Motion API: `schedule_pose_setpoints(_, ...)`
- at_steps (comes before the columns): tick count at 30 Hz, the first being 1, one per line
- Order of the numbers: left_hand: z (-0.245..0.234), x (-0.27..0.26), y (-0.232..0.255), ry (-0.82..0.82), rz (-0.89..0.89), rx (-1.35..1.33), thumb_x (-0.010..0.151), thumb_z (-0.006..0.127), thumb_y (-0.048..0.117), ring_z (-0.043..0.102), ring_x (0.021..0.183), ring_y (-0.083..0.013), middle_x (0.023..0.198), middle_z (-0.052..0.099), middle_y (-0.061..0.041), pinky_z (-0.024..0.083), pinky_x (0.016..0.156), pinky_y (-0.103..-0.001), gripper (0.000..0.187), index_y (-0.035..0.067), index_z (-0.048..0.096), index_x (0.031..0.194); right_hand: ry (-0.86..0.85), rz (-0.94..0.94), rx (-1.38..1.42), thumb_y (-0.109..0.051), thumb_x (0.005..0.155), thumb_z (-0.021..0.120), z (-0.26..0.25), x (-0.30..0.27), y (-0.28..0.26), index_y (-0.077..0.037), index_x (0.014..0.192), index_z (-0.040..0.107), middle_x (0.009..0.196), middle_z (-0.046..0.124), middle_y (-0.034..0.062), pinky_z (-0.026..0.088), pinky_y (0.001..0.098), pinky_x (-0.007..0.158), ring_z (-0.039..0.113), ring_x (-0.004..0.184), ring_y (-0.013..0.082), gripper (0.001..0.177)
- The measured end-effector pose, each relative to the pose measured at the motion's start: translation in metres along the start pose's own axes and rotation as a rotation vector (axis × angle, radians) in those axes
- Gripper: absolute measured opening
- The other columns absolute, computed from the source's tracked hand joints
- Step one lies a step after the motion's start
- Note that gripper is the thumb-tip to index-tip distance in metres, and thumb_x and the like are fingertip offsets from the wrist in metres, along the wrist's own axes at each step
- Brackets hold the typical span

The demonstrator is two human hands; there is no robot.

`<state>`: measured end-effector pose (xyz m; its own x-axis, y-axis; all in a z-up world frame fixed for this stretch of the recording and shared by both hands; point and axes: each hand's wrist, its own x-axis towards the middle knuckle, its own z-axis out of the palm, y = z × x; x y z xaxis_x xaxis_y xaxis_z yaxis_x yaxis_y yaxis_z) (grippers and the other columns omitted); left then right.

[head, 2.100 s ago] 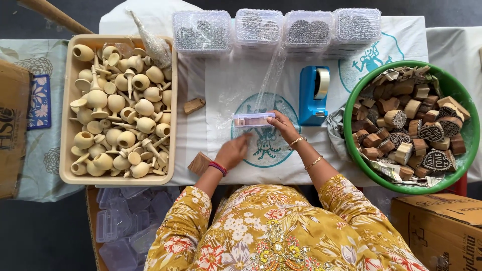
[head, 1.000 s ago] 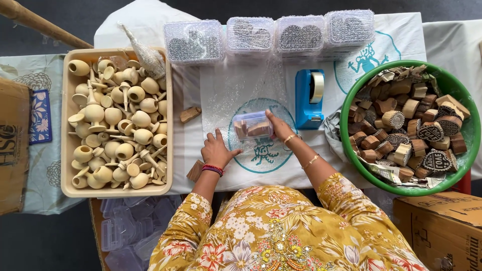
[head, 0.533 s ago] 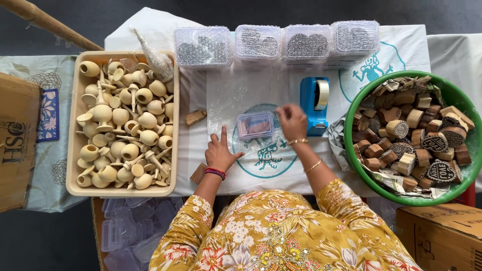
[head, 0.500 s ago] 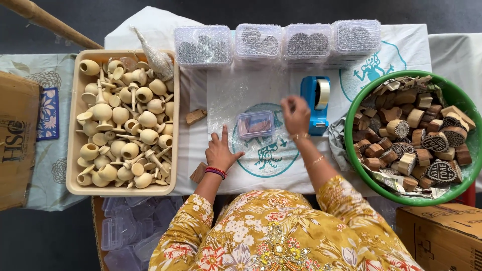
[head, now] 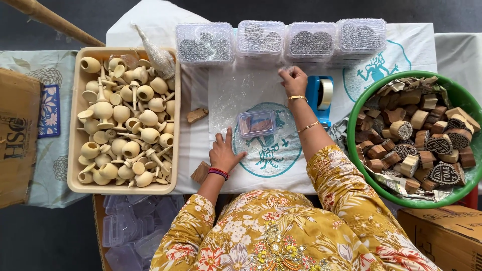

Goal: The person wraps a small container with bubble wrap and secures it with tape.

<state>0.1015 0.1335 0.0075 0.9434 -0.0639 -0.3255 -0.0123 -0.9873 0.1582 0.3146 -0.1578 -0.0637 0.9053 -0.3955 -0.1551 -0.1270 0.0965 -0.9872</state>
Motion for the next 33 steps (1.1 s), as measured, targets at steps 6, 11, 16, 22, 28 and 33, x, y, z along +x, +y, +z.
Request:
schedule_pose_setpoints(6,-0.008,-0.003,0.002,0.023,-0.002,-0.043,0.071,0.077,0.067,0.06,0.099,-0.0324,0.131,0.043,-0.016,0.057,0.075,-0.042,0.118,0.022,0.017,0.162,0.048,-0.399,-0.247,-0.023,0.082,0.09,-0.005,-0.078,-0.067,-0.002,0.129,0.051,0.125,0.057,0.0115,0.058,0.0343,0.084,0.062,0.107,0.0179,0.065)
schedule_pose_setpoints(11,0.009,-0.009,-0.016,0.312,0.189,-0.222,0.088,0.068,0.067,0.06,0.103,-0.0355,0.133,0.044,-0.019,0.056,0.077,-0.043,0.1,0.019,0.022,0.162,-0.257,-0.503,-0.564,-0.034,0.078,0.087,-0.046,-0.172,-0.067,-0.015,0.146,0.048,0.133,0.061,0.0109,0.057,0.0404,0.087,0.069,0.103,0.0244,0.08)
schedule_pose_setpoints(16,-0.011,-0.023,-0.031,0.463,0.469,-0.302,0.077,0.076,0.053,0.06,0.099,-0.0345,0.126,0.053,-0.02,0.051,0.079,-0.043,0.083,0.01,0.048,0.143,-0.525,-0.684,-0.96,-0.029,0.079,0.084,-0.088,-0.209,-0.053,-0.018,0.132,0.062,0.104,0.07,0.0053,0.049,0.0427,0.088,0.066,0.093,0.0245,0.059)
schedule_pose_setpoints(22,-0.019,-0.032,-0.048,0.42,0.602,-0.14,0.085,0.067,0.008,0.06,0.093,-0.0221,0.089,0.063,-0.003,0.047,0.084,-0.037,0.016,0.014,0.07,0.1,-0.54,-0.825,-1.038,-0.013,0.085,0.074,-0.109,-0.232,-0.05,-0.017,0.091,0.071,0.088,0.067,0.0002,0.048,0.0391,0.088,0.065,0.088,0.0214,0.008)
schedule_pose_setpoints(28,-0.019,-0.046,-0.06,0.25,0.629,0.0,0.088,0.062,0.006,0.059,0.094,-0.0214,0.092,0.062,-0.003,0.044,0.09,-0.038,0.017,0.013,0.071,0.101,-0.696,-0.776,-1.075,-0.014,0.085,0.073,-0.116,-0.261,-0.057,-0.014,0.091,0.072,0.089,0.067,0.0018,0.048,0.0402,0.085,0.065,0.088,0.0233,0.006)
schedule_pose_setpoints(33,-0.021,-0.044,-0.04,0.56,0.628,0.047,0.086,0.059,0.03,0.056,0.116,-0.0256,0.12,0.07,-0.012,0.042,0.098,-0.041,0.019,0.011,0.061,0.083,-0.68,-0.745,-0.823,-0.019,0.092,0.07,-0.097,-0.254,-0.083,-0.009,0.104,0.072,0.107,0.069,0.0099,0.053,0.0407,0.086,0.066,0.098,0.0308,0.016)
